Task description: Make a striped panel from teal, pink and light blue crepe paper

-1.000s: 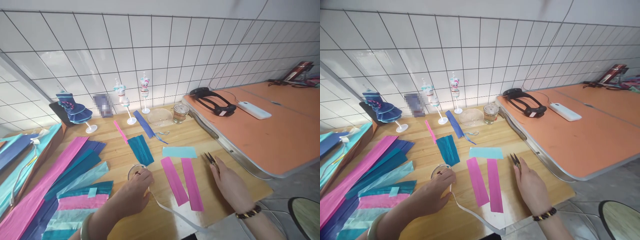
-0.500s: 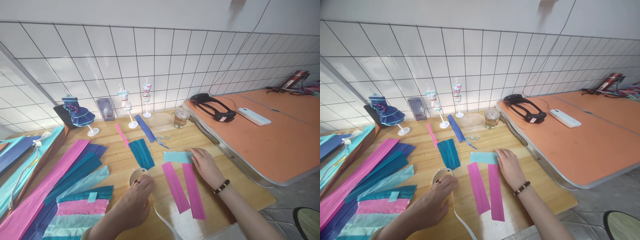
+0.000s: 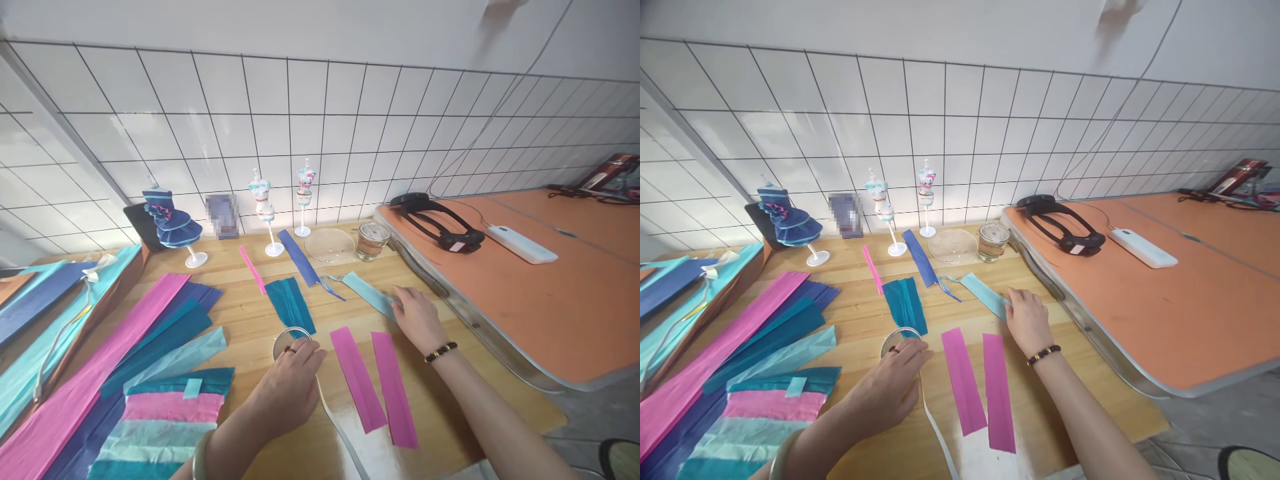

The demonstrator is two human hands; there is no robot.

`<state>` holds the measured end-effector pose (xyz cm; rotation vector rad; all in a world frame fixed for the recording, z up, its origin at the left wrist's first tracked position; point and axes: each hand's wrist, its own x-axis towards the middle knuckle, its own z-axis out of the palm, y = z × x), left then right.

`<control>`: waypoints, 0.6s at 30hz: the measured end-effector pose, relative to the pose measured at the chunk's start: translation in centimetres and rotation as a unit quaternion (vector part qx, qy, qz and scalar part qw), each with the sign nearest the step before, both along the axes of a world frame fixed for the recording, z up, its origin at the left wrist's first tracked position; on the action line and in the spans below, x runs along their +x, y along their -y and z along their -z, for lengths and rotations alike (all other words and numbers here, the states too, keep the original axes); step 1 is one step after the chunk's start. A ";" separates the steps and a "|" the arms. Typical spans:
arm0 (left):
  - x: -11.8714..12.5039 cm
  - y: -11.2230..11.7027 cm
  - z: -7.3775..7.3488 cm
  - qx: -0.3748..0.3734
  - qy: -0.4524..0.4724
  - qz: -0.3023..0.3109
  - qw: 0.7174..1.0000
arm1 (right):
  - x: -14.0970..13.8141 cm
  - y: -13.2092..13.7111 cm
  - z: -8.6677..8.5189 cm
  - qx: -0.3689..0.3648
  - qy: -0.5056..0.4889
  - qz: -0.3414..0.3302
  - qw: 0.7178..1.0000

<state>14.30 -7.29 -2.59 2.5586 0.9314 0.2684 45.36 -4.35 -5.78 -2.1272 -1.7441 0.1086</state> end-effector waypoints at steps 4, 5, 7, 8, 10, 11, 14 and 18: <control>0.1 0.6 -0.1 -0.008 -0.002 -0.022 1.000 | -2.2 3.5 -1.0 -0.045 -0.034 -0.064 0.996; 0.1 0.9 -0.1 -0.009 0.000 -0.026 1.000 | -2.8 4.3 -1.1 -0.059 -0.048 -0.079 0.994; 0.0 1.5 -0.1 -0.011 0.002 -0.031 0.999 | -3.7 5.4 -1.1 -0.083 -0.074 -0.101 0.989; 0.0 1.8 -0.1 -0.010 0.003 -0.033 0.999 | -4.0 5.7 -1.1 -0.093 -0.087 -0.109 0.986; -0.2 2.4 0.1 -0.002 0.008 -0.043 0.999 | -4.5 5.8 -1.4 -0.104 -0.111 -0.118 0.981; -0.3 2.6 0.2 0.008 0.012 -0.048 0.999 | -4.7 5.7 -1.8 -0.107 -0.122 -0.121 0.979; -0.8 3.4 0.6 0.049 0.029 -0.059 0.997 | -5.4 4.6 -2.8 -0.108 -0.154 -0.135 0.973; -1.5 4.1 0.9 0.086 0.035 -0.076 0.993 | -7.4 2.2 -2.6 -0.100 -0.180 -0.171 0.963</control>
